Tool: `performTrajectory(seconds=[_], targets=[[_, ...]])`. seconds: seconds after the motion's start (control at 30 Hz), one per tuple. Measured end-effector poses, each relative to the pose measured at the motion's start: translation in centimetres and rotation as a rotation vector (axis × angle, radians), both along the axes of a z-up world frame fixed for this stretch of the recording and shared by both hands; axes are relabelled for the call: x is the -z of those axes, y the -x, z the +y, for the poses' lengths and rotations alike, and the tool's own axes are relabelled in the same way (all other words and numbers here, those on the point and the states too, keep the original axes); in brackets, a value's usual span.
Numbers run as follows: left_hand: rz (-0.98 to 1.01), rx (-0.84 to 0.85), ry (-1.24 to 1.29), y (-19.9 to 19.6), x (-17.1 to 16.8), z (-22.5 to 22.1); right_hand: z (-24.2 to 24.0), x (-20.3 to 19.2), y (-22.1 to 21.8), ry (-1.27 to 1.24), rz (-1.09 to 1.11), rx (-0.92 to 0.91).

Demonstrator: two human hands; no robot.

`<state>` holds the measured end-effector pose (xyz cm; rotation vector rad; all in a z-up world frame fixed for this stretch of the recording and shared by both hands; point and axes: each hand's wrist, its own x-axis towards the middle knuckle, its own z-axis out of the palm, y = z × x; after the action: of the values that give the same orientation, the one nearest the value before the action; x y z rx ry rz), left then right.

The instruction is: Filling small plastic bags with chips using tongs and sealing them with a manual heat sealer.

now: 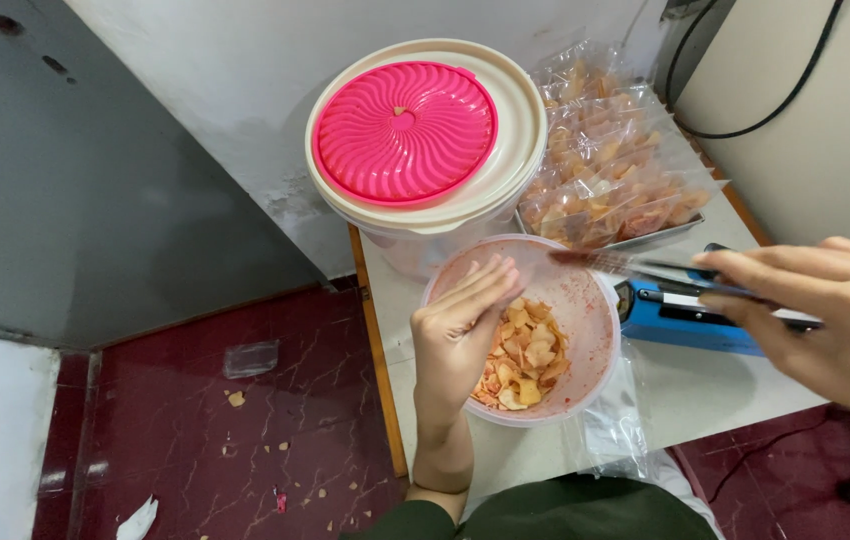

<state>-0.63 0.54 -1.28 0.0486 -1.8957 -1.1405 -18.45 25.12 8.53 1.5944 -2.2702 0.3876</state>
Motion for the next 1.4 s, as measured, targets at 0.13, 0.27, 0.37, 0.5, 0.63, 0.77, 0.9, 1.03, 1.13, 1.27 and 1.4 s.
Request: performTrajectory(seconds=[0.13,0.27,0.37,0.5,0.63,0.77,0.9,1.03,1.13,1.27,1.4], targets=[[0.002,-0.075,-0.042,-0.2,-0.1,-0.6,0.9,0.4,1.4,-0.096,0.053,0.143],[-0.073,-0.091,-0.265,-0.8,-1.4,-0.7,0.6,0.7,0.6,-0.057,-0.023,0.086],[-0.043,-0.041,-0.398,-0.6,-1.2,-0.8,-0.1,2.1,0.5,-0.1,-0.05,0.005],[0.134,0.048,-0.439,-0.3,-1.3,-0.7,-1.2,5.0,1.2,-0.435,-0.018,-0.023],[0.16,0.097,-0.41,-0.4,0.3,-1.6,-2.2,4.6,1.0,-0.397,-0.012,-0.03],[0.068,0.054,-0.412,-0.2,-0.5,-1.2,-3.2,4.9,0.7,-0.365,-0.02,-0.124],[0.076,-0.013,-0.351,-0.3,0.3,-1.3,-4.4,5.5,0.2,-0.391,0.045,-0.201],[0.073,0.12,-0.317,-0.7,-0.4,-1.3,-5.8,5.6,-0.2,-0.421,0.088,-0.211],[0.139,0.089,-0.362,-0.8,-1.1,-0.9,-6.6,5.7,-0.3,-0.405,0.147,-0.224],[0.086,-0.139,-0.342,-0.6,-0.8,-0.9,-7.3,6.5,-0.3,-0.401,0.156,-0.259],[0.184,-0.171,-0.28,-0.5,-0.9,-0.8,-8.0,7.0,-1.1,-0.375,0.31,-0.269]])
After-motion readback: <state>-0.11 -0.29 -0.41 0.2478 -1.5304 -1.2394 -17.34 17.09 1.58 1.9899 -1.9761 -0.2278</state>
